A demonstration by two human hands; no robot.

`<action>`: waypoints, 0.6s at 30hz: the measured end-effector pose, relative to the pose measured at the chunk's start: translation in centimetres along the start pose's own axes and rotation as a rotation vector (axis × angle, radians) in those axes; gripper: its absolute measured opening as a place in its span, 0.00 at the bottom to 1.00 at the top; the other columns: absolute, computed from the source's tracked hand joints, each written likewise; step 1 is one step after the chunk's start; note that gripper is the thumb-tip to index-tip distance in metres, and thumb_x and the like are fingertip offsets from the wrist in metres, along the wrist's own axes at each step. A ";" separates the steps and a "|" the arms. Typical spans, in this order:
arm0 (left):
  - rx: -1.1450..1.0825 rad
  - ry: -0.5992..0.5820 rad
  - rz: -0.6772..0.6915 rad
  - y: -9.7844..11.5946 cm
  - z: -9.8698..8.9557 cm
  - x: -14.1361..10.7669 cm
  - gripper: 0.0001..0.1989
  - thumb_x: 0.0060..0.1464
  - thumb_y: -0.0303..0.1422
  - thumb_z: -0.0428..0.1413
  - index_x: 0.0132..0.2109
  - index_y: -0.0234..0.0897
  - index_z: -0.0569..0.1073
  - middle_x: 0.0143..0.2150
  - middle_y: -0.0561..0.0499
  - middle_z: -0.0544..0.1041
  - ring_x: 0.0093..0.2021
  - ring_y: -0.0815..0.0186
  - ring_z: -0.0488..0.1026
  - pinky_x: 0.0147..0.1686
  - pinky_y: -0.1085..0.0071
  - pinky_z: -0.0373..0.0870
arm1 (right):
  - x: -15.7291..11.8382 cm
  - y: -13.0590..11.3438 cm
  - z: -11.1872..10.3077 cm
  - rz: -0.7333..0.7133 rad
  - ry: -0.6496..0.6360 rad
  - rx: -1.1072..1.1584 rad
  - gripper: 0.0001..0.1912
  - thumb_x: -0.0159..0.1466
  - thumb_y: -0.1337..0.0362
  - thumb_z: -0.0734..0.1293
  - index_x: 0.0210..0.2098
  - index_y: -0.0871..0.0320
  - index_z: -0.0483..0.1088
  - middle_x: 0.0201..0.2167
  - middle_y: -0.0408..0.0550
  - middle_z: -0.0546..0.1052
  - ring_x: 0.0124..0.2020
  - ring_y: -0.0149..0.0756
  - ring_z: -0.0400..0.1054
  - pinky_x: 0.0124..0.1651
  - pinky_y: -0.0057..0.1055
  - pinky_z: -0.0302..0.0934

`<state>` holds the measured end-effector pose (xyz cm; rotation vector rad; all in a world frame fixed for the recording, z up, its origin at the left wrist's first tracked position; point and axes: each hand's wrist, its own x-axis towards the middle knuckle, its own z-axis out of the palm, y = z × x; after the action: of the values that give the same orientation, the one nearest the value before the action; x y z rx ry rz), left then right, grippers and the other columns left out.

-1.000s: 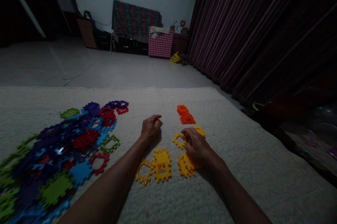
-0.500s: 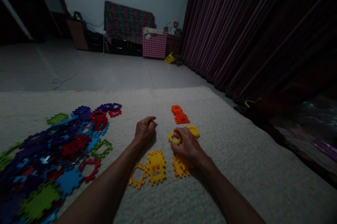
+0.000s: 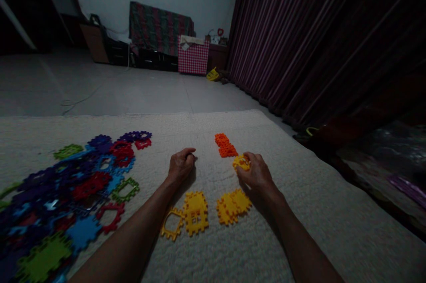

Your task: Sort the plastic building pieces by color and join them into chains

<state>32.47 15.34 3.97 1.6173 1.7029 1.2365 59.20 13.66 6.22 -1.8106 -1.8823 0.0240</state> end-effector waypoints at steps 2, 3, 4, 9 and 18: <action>0.005 0.006 0.005 0.1 0.0 0.0 0.20 0.51 0.29 0.49 0.46 0.33 0.81 0.36 0.45 0.83 0.35 0.63 0.79 0.40 0.71 0.72 | -0.1 0.2 0.2 -0.020 0.002 -0.015 0.24 0.55 0.60 0.67 0.51 0.59 0.70 0.43 0.57 0.72 0.43 0.47 0.68 0.48 0.41 0.65; 0.008 0.008 0.007 0.0 0.0 0.0 0.20 0.51 0.29 0.49 0.46 0.32 0.81 0.36 0.45 0.83 0.35 0.63 0.79 0.40 0.71 0.72 | -0.1 0.3 0.3 -0.029 0.003 -0.020 0.23 0.55 0.60 0.67 0.51 0.59 0.70 0.43 0.57 0.72 0.43 0.47 0.68 0.48 0.41 0.65; 0.008 0.009 0.007 -0.1 0.0 0.0 0.19 0.51 0.29 0.49 0.46 0.32 0.81 0.35 0.45 0.83 0.35 0.63 0.79 0.40 0.70 0.72 | -0.1 0.4 0.4 -0.036 0.003 -0.024 0.23 0.56 0.61 0.67 0.51 0.59 0.70 0.42 0.58 0.72 0.43 0.47 0.68 0.48 0.42 0.65; -0.009 0.004 0.006 -0.9 0.4 0.2 0.19 0.52 0.29 0.49 0.46 0.33 0.81 0.35 0.46 0.83 0.34 0.63 0.78 0.39 0.70 0.72 | -0.1 0.3 0.2 -0.081 0.041 -0.034 0.25 0.56 0.58 0.68 0.52 0.60 0.70 0.45 0.60 0.73 0.45 0.50 0.68 0.50 0.45 0.65; -0.101 0.021 -0.034 -1.6 0.6 0.5 0.20 0.50 0.31 0.50 0.46 0.34 0.80 0.32 0.48 0.82 0.33 0.64 0.78 0.37 0.72 0.72 | -1.5 -2.8 -0.7 -0.270 0.052 0.252 0.09 0.61 0.65 0.63 0.39 0.57 0.73 0.38 0.50 0.76 0.40 0.39 0.72 0.46 0.35 0.67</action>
<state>32.08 16.13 2.43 1.5149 1.6466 1.3059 56.83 11.70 7.29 -1.3704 -1.9727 0.1117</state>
